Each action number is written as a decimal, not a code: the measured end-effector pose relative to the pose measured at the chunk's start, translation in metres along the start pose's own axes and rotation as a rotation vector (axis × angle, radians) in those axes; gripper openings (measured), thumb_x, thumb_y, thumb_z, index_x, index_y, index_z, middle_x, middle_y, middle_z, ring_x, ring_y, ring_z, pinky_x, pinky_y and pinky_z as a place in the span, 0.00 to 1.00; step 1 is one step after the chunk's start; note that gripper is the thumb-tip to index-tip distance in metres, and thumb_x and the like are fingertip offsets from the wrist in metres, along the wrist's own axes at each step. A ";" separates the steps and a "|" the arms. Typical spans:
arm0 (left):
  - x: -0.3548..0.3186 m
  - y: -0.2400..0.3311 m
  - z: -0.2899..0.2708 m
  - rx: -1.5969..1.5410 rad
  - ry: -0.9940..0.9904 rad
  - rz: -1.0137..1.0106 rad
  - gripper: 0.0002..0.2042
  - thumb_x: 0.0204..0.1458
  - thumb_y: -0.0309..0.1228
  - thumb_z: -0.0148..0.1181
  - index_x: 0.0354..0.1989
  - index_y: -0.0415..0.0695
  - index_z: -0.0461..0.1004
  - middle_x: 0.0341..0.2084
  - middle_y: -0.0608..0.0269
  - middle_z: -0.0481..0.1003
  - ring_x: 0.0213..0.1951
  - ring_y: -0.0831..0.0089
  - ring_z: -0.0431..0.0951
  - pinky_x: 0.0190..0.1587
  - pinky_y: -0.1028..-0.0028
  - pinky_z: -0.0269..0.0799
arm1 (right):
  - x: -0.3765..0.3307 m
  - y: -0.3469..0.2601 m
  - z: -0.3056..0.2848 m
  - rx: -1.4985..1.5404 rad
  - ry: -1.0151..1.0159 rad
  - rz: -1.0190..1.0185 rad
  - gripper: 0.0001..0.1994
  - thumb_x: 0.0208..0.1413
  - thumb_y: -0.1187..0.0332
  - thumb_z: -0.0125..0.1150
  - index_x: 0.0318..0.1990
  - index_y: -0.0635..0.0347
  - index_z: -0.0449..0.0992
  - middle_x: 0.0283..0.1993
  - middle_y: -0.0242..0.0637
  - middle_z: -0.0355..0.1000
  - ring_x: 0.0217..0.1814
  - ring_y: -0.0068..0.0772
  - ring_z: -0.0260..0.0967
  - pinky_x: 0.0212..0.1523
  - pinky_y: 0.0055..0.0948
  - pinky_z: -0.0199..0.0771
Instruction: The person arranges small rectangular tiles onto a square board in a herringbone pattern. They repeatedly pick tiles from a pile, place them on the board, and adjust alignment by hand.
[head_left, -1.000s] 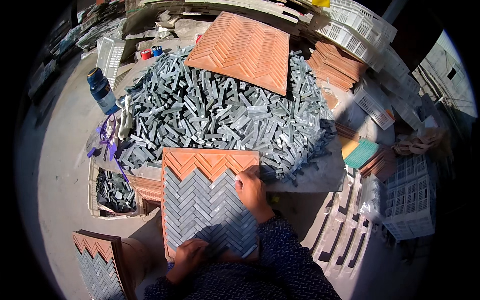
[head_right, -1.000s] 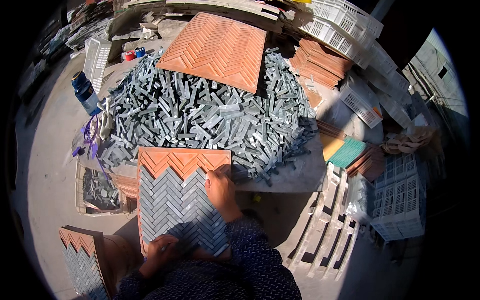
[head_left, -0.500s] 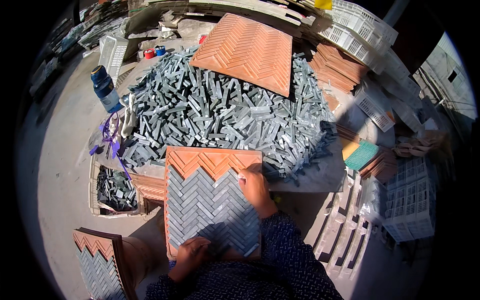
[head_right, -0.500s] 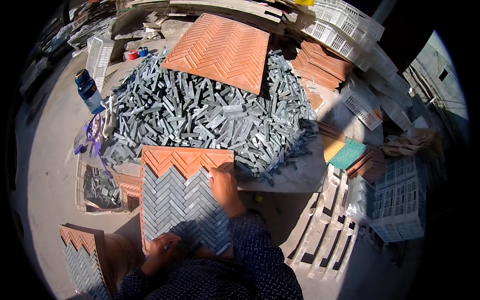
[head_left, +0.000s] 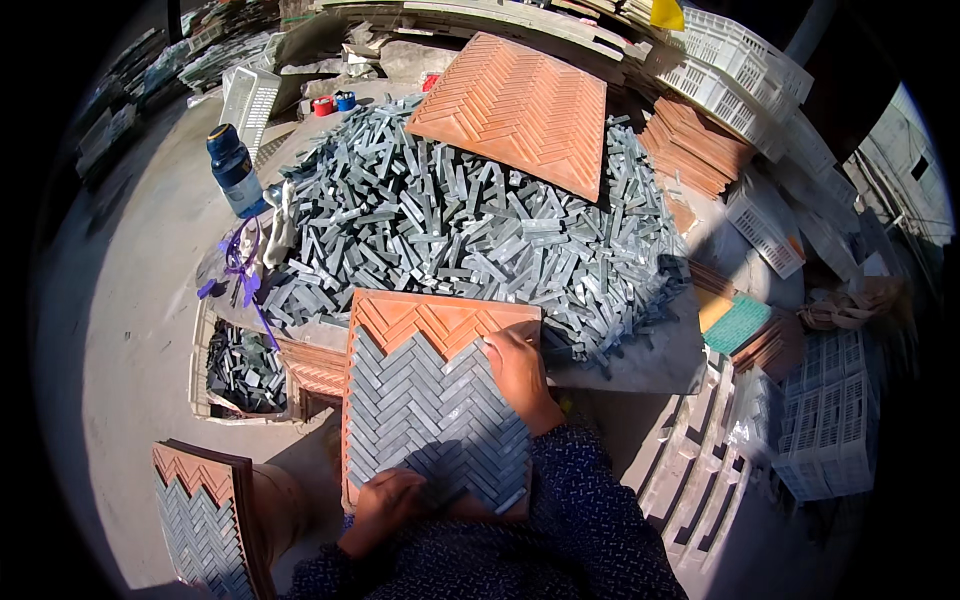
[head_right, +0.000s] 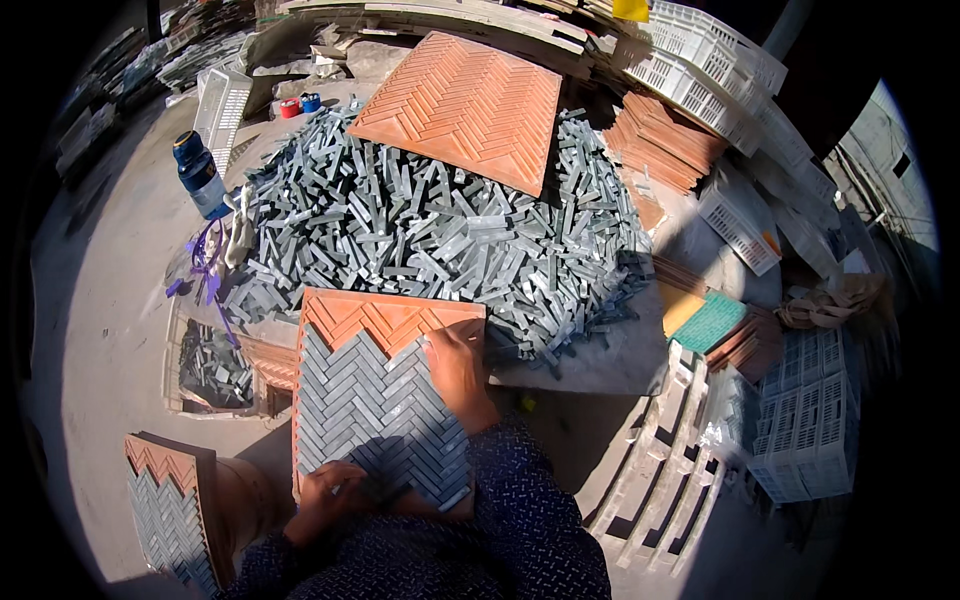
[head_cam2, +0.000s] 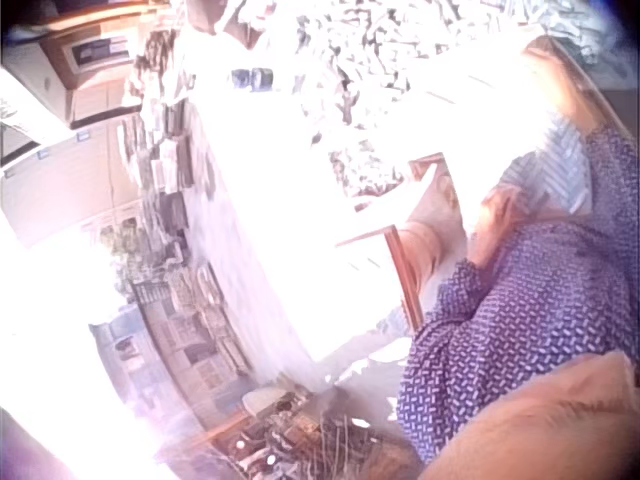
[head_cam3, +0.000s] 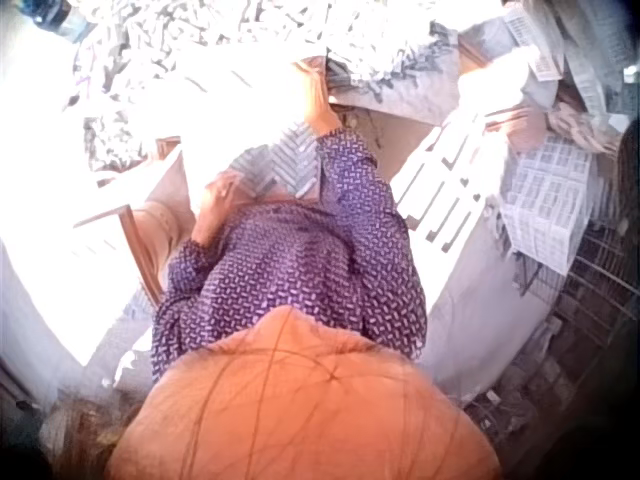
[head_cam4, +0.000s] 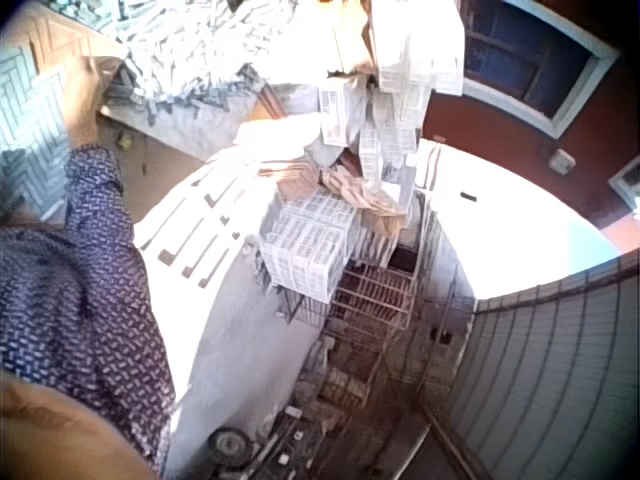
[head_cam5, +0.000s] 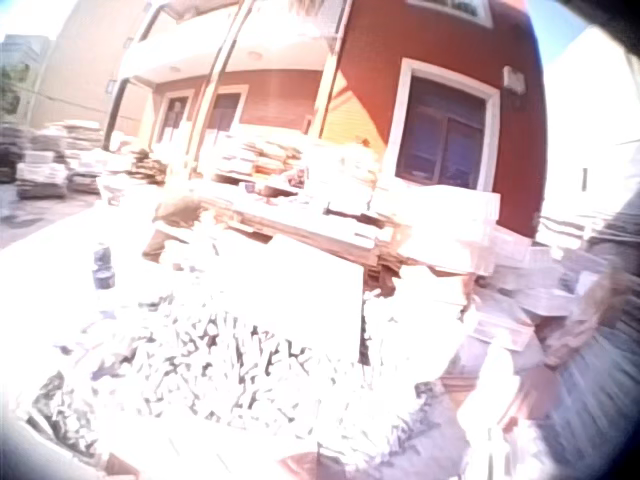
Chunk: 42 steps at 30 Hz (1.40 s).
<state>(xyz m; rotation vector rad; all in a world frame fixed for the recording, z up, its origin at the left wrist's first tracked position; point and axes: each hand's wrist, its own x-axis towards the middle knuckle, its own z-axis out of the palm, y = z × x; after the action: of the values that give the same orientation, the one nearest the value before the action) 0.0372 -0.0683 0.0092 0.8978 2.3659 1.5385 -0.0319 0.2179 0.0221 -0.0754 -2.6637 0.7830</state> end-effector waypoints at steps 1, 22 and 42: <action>-0.004 -0.003 -0.002 0.002 0.042 -0.002 0.05 0.45 0.20 0.59 0.32 0.39 0.75 0.30 0.57 0.77 0.35 0.62 0.78 0.39 0.71 0.73 | -0.009 -0.015 -0.001 -0.027 0.091 -0.098 0.17 0.48 0.70 0.60 0.47 0.64 0.70 0.49 0.52 0.66 0.51 0.52 0.65 0.49 0.38 0.66; 0.015 -0.003 -0.013 0.685 -0.113 0.158 0.31 0.49 0.37 0.57 0.62 0.44 0.56 0.63 0.59 0.55 0.64 0.59 0.53 0.63 0.53 0.46 | -0.147 -0.020 -0.021 0.105 0.180 0.226 0.19 0.56 0.69 0.53 0.53 0.68 0.65 0.59 0.55 0.59 0.62 0.53 0.56 0.60 0.40 0.56; 0.051 -0.023 0.028 0.860 -0.278 0.115 0.40 0.45 0.48 0.59 0.65 0.43 0.50 0.64 0.59 0.52 0.66 0.65 0.49 0.66 0.56 0.41 | -0.167 -0.006 -0.025 0.291 0.307 0.352 0.11 0.55 0.72 0.54 0.45 0.67 0.72 0.43 0.44 0.73 0.44 0.35 0.71 0.45 0.30 0.69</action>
<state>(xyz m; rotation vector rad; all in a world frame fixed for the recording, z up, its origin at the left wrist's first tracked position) -0.0002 -0.0240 -0.0152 1.2985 2.7702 0.3037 0.1332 0.2007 -0.0093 -0.5528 -2.2491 1.1558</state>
